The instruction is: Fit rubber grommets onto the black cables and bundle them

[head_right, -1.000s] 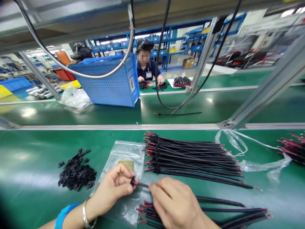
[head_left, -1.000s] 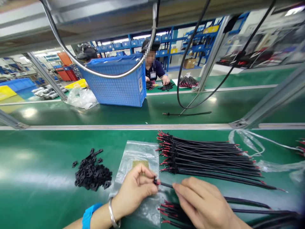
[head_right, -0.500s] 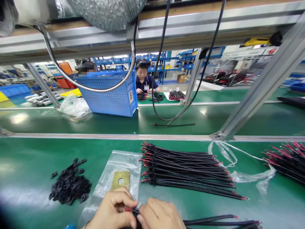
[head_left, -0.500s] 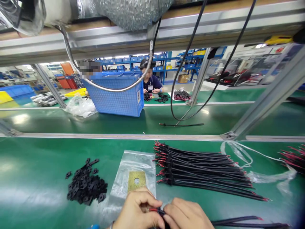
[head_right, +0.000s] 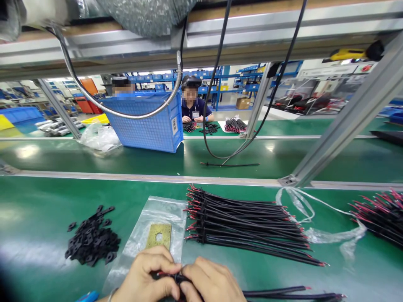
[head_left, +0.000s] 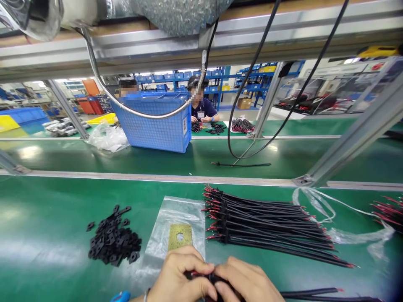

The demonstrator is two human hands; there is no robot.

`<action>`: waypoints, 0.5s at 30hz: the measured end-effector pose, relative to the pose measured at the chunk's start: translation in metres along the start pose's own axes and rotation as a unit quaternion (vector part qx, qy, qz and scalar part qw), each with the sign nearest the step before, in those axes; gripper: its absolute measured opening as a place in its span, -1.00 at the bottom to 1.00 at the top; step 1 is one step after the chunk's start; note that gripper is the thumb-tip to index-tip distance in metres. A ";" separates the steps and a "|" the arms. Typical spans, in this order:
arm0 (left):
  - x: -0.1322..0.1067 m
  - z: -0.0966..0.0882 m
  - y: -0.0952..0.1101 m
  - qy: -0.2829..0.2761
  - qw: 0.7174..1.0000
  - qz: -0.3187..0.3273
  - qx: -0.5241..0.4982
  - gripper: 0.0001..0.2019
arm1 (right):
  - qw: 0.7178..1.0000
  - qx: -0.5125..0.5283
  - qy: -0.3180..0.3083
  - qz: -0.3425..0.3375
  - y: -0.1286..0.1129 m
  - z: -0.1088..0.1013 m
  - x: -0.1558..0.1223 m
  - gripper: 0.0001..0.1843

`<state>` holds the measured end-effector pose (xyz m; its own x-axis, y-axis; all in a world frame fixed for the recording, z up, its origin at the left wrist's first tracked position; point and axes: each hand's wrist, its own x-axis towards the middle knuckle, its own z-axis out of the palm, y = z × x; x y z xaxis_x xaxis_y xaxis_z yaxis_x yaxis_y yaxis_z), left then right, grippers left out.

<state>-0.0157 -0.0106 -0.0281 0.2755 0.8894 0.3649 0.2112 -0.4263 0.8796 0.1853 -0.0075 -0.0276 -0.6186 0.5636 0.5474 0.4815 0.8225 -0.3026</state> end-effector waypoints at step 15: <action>0.002 -0.003 0.006 -0.019 0.999 0.042 0.019 -0.73 | 0.999 -0.031 0.032 -0.006 -0.004 0.005 0.000 -0.67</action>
<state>-0.0170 -0.0111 -0.0215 0.3282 0.8438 0.4245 0.2203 -0.5054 0.8343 0.1803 -0.0106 -0.0300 -0.5837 0.5466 0.6004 0.5140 0.8212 -0.2480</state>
